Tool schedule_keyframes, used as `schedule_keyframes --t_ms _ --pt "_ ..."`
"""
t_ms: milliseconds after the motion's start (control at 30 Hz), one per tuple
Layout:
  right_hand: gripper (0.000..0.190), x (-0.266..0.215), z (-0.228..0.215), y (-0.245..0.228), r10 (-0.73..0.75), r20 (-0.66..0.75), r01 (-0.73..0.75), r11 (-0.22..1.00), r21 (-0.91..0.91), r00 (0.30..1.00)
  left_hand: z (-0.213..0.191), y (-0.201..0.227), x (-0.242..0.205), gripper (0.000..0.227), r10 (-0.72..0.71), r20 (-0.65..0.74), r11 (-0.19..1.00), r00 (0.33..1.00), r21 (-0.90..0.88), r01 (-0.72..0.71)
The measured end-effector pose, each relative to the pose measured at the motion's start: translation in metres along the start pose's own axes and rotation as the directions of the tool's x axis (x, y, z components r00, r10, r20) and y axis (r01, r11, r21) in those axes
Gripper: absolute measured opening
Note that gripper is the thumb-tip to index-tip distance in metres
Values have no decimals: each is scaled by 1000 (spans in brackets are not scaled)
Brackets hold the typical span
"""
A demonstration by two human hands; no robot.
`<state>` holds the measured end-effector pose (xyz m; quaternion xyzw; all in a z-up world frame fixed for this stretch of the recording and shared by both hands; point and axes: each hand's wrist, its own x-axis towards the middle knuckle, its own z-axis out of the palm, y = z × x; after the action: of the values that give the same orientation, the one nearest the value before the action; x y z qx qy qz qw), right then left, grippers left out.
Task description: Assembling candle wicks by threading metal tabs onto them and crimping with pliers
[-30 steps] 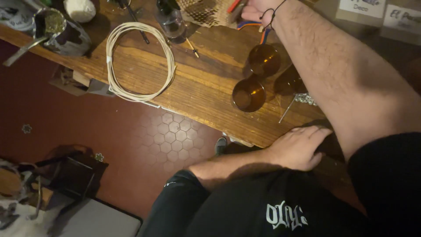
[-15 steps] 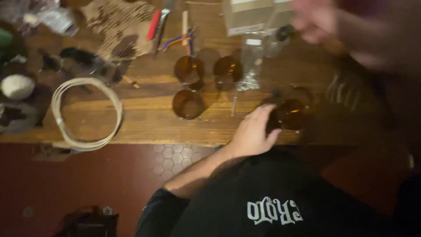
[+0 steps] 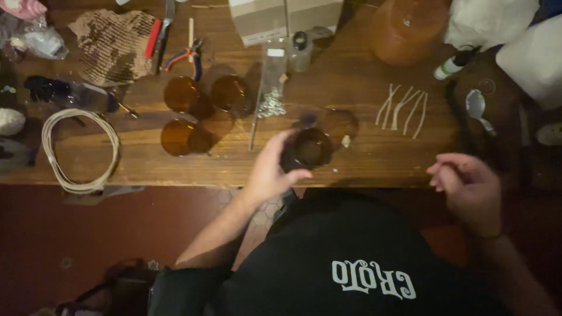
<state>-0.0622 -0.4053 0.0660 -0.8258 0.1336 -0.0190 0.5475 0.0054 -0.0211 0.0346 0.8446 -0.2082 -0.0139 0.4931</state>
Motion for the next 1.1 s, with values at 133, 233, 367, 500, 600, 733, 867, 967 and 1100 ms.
schedule_keyframes --t_ms 133,233,367,500,600,733,867,967,1100 --pt "19 -2 -24 27 -226 117 225 974 20 967 13 -1 3 90 -45 -43 998 998 52 47" --pt "20 7 -34 41 -337 185 327 941 85 923 29 13 18 87 -105 -67 984 992 139 114" --pt "22 18 -45 56 -360 282 354 932 72 889 38 34 48 87 -109 -46 988 993 107 113" --pt "18 26 -54 77 -388 350 403 915 29 853 8 40 82 102 -72 45 992 996 105 67" --pt "18 25 -55 67 -430 389 460 888 19 814 -9 35 129 71 -59 -210 946 976 301 122" --pt "22 28 -56 78 -481 428 542 840 -27 765 -18 8 183 48 11 -345 792 938 576 203" --pt "23 29 -54 83 -532 439 594 804 -6 724 -23 -2 206 40 -78 -306 690 949 670 273" --pt "21 29 -51 85 -535 409 603 797 -47 739 -39 15 204 41 -72 -216 725 974 659 200" --pt "23 29 -48 90 -505 410 582 809 -84 760 -91 -3 206 11 -28 -205 774 978 615 151"
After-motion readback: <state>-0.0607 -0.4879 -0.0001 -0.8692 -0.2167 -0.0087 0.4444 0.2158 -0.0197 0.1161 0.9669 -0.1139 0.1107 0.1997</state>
